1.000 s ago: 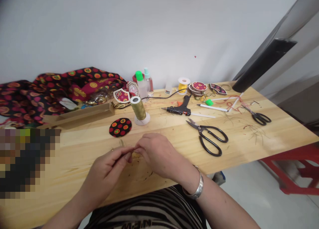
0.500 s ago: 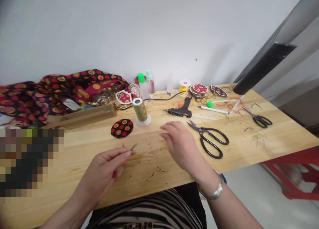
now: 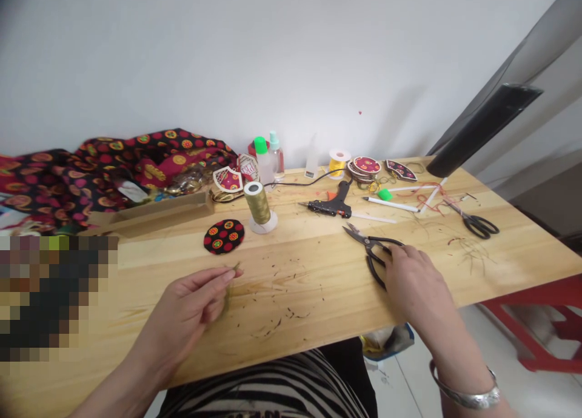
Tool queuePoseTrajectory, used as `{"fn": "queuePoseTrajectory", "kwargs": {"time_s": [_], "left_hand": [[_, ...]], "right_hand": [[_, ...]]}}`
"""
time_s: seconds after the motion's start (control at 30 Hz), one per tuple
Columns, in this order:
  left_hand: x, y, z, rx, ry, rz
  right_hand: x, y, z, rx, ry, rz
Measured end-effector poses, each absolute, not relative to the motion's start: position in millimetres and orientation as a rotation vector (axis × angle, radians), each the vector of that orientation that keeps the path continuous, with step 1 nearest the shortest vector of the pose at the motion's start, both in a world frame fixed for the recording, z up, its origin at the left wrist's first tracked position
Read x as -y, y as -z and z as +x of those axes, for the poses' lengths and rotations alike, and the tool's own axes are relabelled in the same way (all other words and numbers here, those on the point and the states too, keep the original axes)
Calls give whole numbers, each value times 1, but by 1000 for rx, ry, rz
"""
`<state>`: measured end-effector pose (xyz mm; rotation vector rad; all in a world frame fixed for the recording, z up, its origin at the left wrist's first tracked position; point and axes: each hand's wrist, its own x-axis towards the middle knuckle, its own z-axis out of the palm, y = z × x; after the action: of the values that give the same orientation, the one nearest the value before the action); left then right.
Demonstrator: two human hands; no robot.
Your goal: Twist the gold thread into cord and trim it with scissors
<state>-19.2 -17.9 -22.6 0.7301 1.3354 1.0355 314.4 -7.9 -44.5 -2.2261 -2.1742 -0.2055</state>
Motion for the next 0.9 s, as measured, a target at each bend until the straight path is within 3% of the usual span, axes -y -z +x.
{"fn": "queuePoseTrajectory", "kwargs": {"time_s": [0.5, 0.8, 0.9], "left_hand": [[19, 24, -20, -1360, -1030, 750], [18, 24, -16, -1359, -1020, 752], [19, 23, -16, -1363, -1019, 747]], "right_hand": [[14, 17, 299, 2084, -278, -2275], [40, -10, 238, 1953, -1354, -1505], [47, -12, 222, 1966, -1531, -1310]]}}
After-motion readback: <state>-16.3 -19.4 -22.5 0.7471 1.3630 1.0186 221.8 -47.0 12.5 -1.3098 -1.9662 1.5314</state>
